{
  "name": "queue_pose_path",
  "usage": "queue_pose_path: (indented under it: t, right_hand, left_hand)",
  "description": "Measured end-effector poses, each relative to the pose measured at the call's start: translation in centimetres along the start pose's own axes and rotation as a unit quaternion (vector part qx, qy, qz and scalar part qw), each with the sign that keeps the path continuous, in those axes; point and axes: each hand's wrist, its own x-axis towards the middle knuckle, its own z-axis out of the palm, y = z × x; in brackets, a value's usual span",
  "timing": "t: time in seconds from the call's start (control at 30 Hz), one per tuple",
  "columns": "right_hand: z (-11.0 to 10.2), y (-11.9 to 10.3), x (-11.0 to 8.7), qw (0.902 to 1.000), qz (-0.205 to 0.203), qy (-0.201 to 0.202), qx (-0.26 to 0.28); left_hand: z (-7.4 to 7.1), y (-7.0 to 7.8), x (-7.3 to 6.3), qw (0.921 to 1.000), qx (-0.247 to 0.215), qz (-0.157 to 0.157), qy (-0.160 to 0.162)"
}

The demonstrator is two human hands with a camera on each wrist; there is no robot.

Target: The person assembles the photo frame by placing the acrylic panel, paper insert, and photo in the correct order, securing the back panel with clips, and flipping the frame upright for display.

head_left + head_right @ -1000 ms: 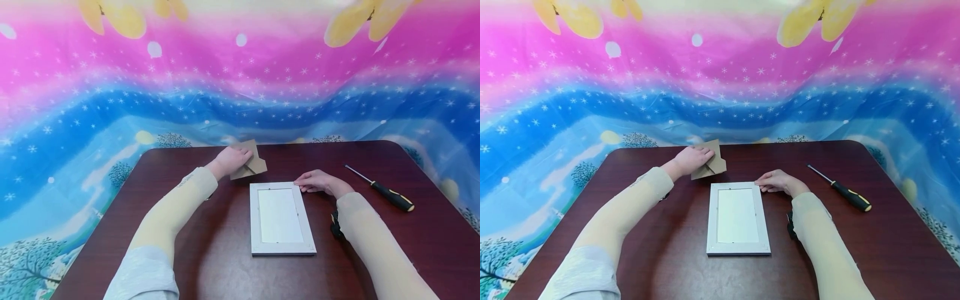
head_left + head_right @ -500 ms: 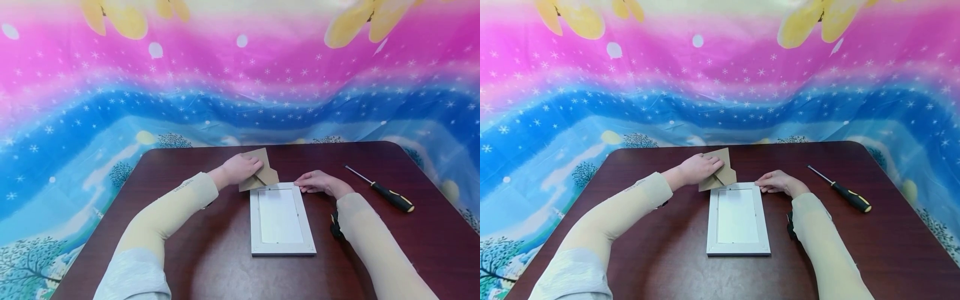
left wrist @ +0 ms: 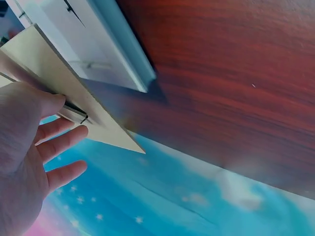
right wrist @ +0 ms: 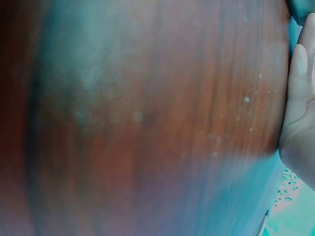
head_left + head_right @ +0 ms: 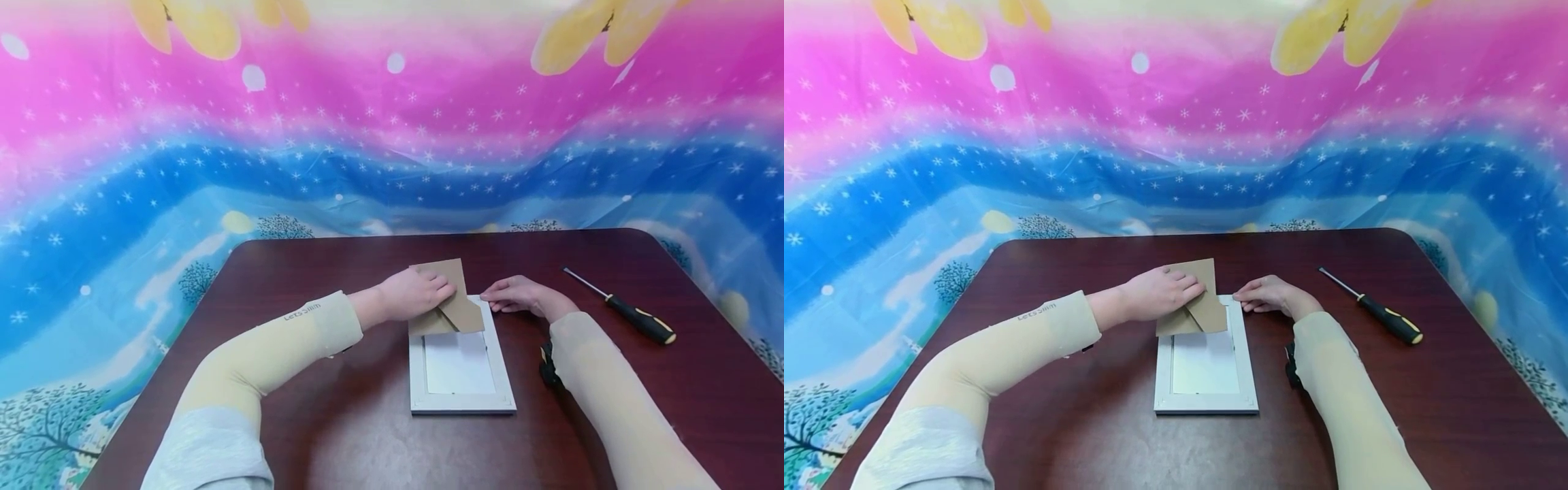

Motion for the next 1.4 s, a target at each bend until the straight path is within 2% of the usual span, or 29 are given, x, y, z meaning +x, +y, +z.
queue_pose_path:
  t: [0.33, 0.6, 0.87, 1.4]
  right_hand:
    - [0.0, -0.2, -0.2, 1.0000, -0.004, -0.008, 0.003]
    - [-0.1, -0.1, -0.1, 0.9999, -0.003, -0.006, 0.009]
    - [-0.1, -0.1, -0.1, 0.9999, -0.002, -0.009, 0.013]
    - [-0.2, 0.0, -0.3, 0.9998, -0.011, -0.015, 0.012]
  left_hand:
    - [-0.6, 2.3, 0.3, 0.9988, 0.025, 0.041, 0.006]
    - [-0.9, 3.8, 0.3, 0.9975, 0.030, 0.063, -0.002]
    - [-0.6, 4.5, 0.2, 0.9963, 0.031, 0.077, 0.023]
    - [-0.4, 5.7, 0.3, 0.9951, 0.029, 0.095, 0.009]
